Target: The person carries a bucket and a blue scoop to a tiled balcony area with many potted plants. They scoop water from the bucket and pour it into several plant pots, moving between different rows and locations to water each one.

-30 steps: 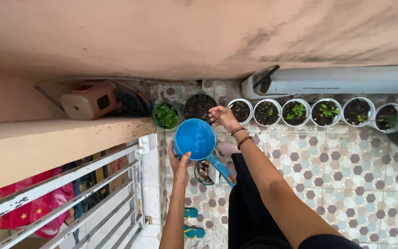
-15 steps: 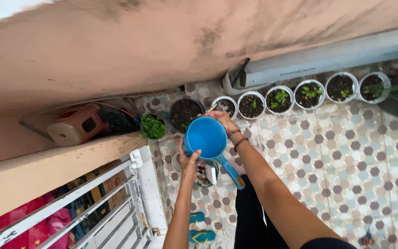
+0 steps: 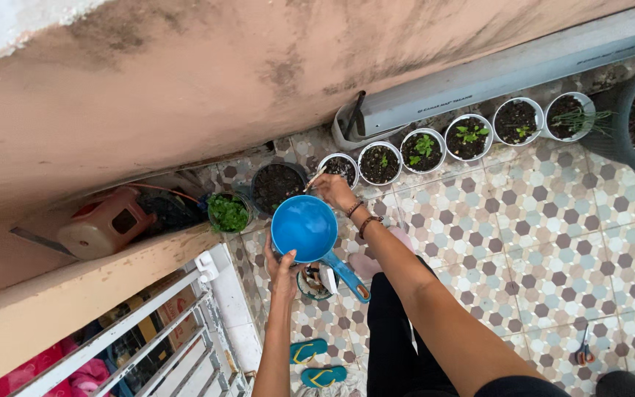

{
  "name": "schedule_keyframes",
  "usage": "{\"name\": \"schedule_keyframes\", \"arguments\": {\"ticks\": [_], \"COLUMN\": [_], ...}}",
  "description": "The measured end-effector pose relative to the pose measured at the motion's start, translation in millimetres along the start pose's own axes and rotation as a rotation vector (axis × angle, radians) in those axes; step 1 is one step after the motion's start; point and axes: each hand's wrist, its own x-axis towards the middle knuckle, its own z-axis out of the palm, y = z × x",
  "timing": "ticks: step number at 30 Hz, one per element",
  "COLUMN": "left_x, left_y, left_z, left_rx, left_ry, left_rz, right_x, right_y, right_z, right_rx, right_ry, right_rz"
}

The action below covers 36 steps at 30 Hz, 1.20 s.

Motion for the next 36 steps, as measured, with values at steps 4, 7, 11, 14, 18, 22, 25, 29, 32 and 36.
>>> {"name": "schedule_keyframes", "arguments": {"ticks": [4,7,11,14,18,22,25,29,32,36], "left_x": [-1.1,-1.8,-2.0,-1.1,1.0,-0.3,0.9,4.7,7.1,8.8], "left_y": [2.1,1.8,-0.9,-0.9,1.4,4.9,7.6,3.2,-1.0,1.3], "left_z": [15.3,30.3,56.4,77.9,103.4,121.6,128.9,134.1,134.5,138.1], "left_rx": [0.097,0.145,0.201,0.293,0.303,0.318,0.247,0.153,0.123,0.099], "left_ry": [0.017,-0.005,-0.043,-0.020,-0.045,-0.079,-0.110,-0.160,-0.175,-0.195], "left_rz": [-0.006,0.038,0.046,0.030,0.034,0.047,0.006,0.018,0.012,0.017], "right_x": [-16.1,-24.3,-30.3,-35.4,-41.7,-28.4,-19.9,-8.5,-9.1,-8.0], "right_y": [-23.3,-13.1,7.3,6.2,-4.7,5.8,8.6,-2.5,-11.1,-17.5], "right_z": [-17.5,-34.2,-60.3,-72.7,-94.1,-112.6,-120.0,-135.9,-141.5,-152.8], "right_rx": [0.005,0.176,0.566,0.734,0.663,0.587,0.437,0.175,0.180,0.076], "right_ry": [0.179,0.182,0.029,0.025,0.103,0.197,0.355,0.356,0.294,0.238], "right_rz": [0.318,0.349,0.320,0.351,0.316,0.142,0.245,0.173,0.295,0.341]}}
